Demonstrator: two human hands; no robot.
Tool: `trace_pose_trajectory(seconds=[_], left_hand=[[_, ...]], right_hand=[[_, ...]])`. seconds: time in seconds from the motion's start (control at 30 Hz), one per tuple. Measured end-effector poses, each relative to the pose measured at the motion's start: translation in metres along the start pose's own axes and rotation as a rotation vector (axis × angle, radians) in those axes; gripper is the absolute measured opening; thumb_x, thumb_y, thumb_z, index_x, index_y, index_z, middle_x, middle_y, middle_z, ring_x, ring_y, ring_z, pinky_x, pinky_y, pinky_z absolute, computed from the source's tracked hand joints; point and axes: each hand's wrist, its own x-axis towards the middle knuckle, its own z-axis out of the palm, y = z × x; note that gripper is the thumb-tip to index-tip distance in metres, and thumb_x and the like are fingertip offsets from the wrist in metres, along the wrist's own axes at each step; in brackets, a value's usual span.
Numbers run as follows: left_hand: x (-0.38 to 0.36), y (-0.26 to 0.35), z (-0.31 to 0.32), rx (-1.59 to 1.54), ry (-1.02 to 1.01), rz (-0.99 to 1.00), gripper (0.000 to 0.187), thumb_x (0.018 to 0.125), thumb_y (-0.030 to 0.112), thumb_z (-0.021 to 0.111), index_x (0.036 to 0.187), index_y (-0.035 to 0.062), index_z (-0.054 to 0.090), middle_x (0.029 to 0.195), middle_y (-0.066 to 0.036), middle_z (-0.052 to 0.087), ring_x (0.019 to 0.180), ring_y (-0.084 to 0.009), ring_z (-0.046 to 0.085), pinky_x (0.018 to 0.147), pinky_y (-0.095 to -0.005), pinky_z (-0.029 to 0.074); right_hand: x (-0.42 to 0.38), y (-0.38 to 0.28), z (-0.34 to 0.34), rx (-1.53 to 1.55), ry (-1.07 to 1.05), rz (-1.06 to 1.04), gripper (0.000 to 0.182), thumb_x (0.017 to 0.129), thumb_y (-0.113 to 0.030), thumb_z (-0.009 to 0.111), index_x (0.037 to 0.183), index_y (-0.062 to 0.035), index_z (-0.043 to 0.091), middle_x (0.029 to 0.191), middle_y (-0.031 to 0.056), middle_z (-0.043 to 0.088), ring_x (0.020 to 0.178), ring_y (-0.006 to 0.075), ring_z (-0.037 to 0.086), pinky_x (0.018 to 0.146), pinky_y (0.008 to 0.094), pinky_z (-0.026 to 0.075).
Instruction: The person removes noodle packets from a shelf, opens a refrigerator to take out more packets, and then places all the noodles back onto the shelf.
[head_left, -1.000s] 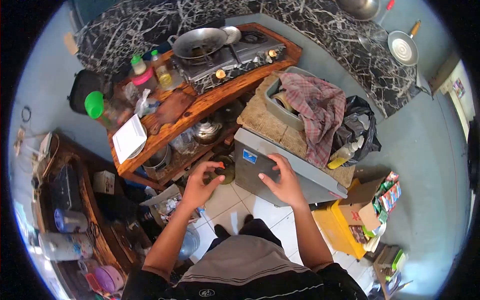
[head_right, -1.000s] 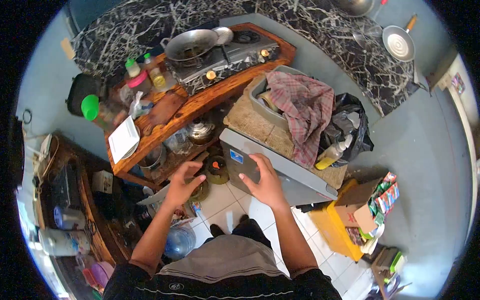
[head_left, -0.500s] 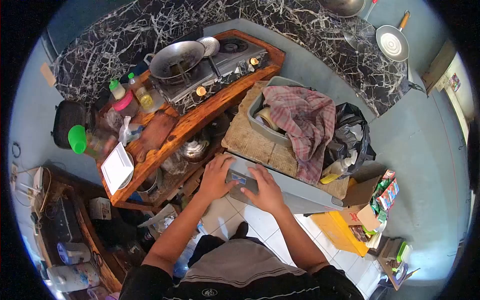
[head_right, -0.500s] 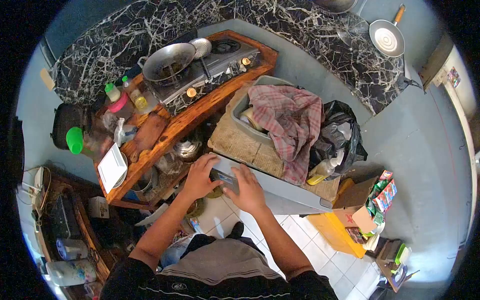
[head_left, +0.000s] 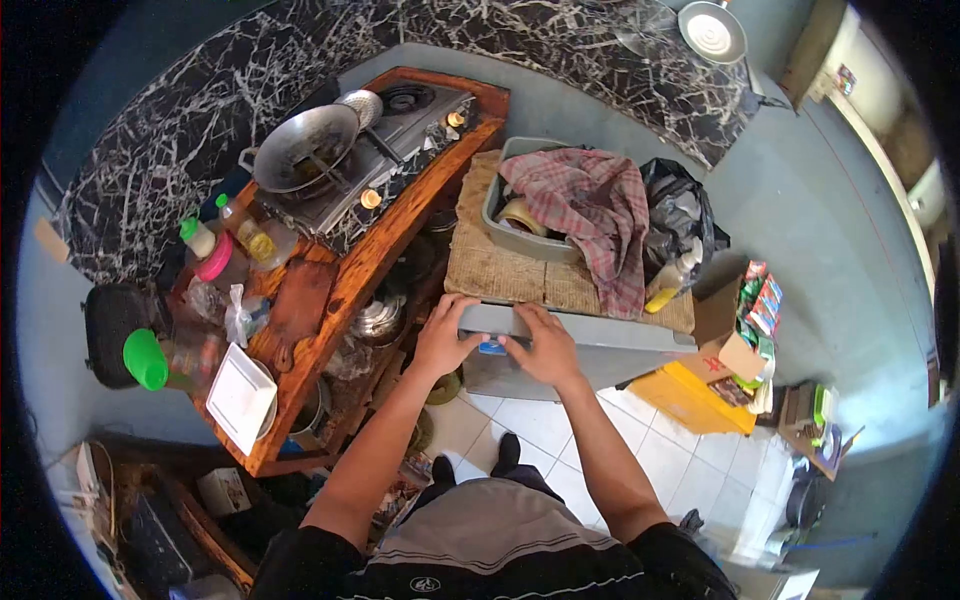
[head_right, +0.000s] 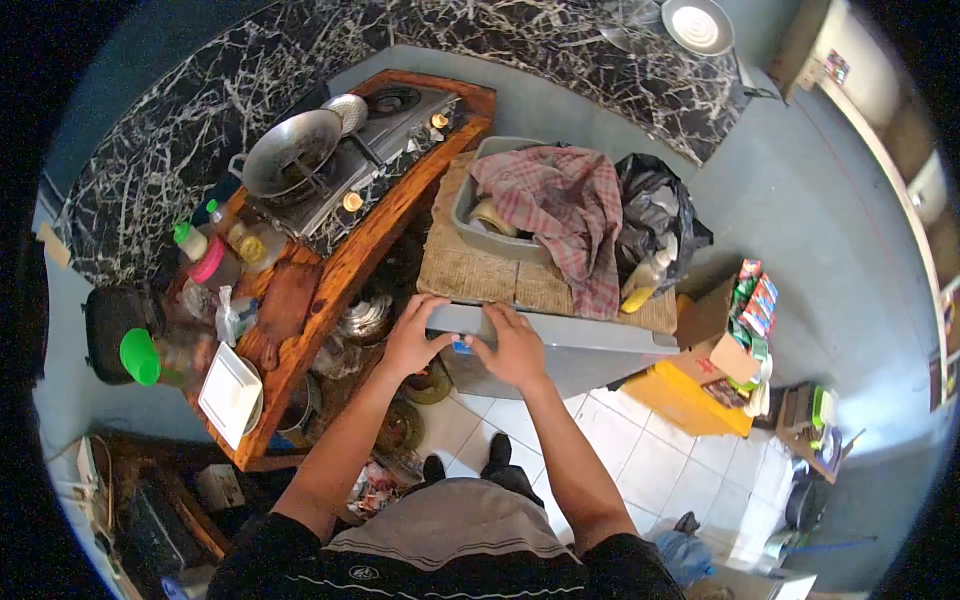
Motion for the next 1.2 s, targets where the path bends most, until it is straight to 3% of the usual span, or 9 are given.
trace_pose_trajectory(seconds=[0.27,0.4,0.53,0.73,0.8,0.93,1.0,1.07,1.2], left_hand=[[0.004,-0.012,0.001,-0.037,-0.068,0.0,0.058,0.077,0.022,0.081,0.127,0.0143,0.053,0.125,-0.012,0.049,0.113,-0.0371,0.055,0.095,-0.0461,0.048],[-0.012,-0.001,-0.017,0.03,-0.158,0.047,0.055,0.071,0.028,0.084,0.115,0.0139,0.055,0.115,-0.009,0.055,0.109,-0.0343,0.058,0.09,-0.0466,0.046],[-0.042,0.0,-0.018,0.047,-0.143,0.208,0.055,0.063,0.035,0.087,0.104,0.015,0.057,0.104,-0.006,0.06,0.105,-0.0308,0.06,0.088,-0.0454,0.042],[-0.095,0.027,-0.016,-0.112,-0.362,0.156,0.06,0.057,0.029,0.089,0.104,0.0107,0.057,0.101,-0.005,0.062,0.102,-0.0259,0.061,0.089,-0.0436,0.04],[-0.113,0.039,-0.018,-0.143,-0.39,0.241,0.063,0.058,0.032,0.091,0.105,0.0084,0.057,0.093,-0.005,0.06,0.092,-0.0255,0.061,0.085,-0.0404,0.041],[-0.142,0.044,-0.007,-0.273,-0.546,0.246,0.055,0.064,0.03,0.091,0.102,0.0063,0.059,0.091,-0.006,0.061,0.089,-0.0232,0.063,0.082,-0.0391,0.045],[-0.148,0.04,0.005,-0.58,-0.732,0.212,0.041,0.072,0.024,0.088,0.095,0.0041,0.06,0.088,-0.007,0.063,0.085,-0.0205,0.064,0.076,-0.0356,0.049],[-0.152,0.042,0.001,-0.555,-0.724,0.256,0.03,0.078,0.018,0.084,0.089,0.0029,0.06,0.085,-0.007,0.063,0.083,-0.0179,0.064,0.072,-0.0317,0.05],[-0.155,0.033,0.006,-0.506,-0.81,0.06,0.03,0.079,0.016,0.081,0.095,0.0037,0.059,0.079,-0.003,0.062,0.075,-0.0136,0.061,0.071,-0.0303,0.05]], right_hand=[[0.001,-0.024,0.011,-0.042,0.215,0.171,0.046,0.09,-0.05,0.062,0.114,-0.0114,0.068,0.122,0.0075,0.065,0.11,0.0313,0.062,0.094,0.0406,0.05],[-0.013,-0.039,0.008,-0.042,0.165,0.321,0.041,0.09,-0.05,0.062,0.106,-0.0136,0.07,0.11,0.0076,0.067,0.103,0.032,0.064,0.088,0.0422,0.051],[-0.046,-0.045,0.011,-0.029,0.267,0.246,0.037,0.09,-0.048,0.064,0.096,-0.0121,0.071,0.101,0.0066,0.068,0.097,0.0311,0.066,0.082,0.0421,0.052],[-0.101,-0.057,0.001,-0.048,0.316,0.275,0.039,0.089,-0.047,0.065,0.084,-0.0087,0.072,0.088,0.0085,0.067,0.088,0.0316,0.067,0.078,0.041,0.053],[-0.119,-0.06,-0.002,-0.064,0.274,0.33,0.041,0.089,-0.047,0.066,0.08,-0.0073,0.071,0.084,0.0092,0.066,0.084,0.0317,0.067,0.078,0.0407,0.052],[-0.152,-0.066,-0.01,-0.147,0.285,0.392,0.043,0.089,-0.046,0.066,0.071,-0.0068,0.066,0.074,0.0079,0.062,0.074,0.0293,0.066,0.072,0.0422,0.049],[-0.169,-0.061,-0.012,-0.175,0.329,0.366,0.044,0.089,-0.046,0.066,0.068,-0.0067,0.064,0.069,0.0071,0.06,0.069,0.0286,0.064,0.069,0.0419,0.047],[-0.185,-0.059,-0.019,-0.172,0.311,0.437,0.045,0.089,-0.045,0.067,0.065,-0.0068,0.064,0.065,0.0068,0.058,0.066,0.0285,0.063,0.067,0.0409,0.046],[-0.216,-0.049,-0.034,-0.183,0.322,0.5,0.048,0.089,-0.045,0.067,0.061,-0.0061,0.063,0.065,0.0071,0.061,0.063,0.0282,0.061,0.069,0.041,0.045]])
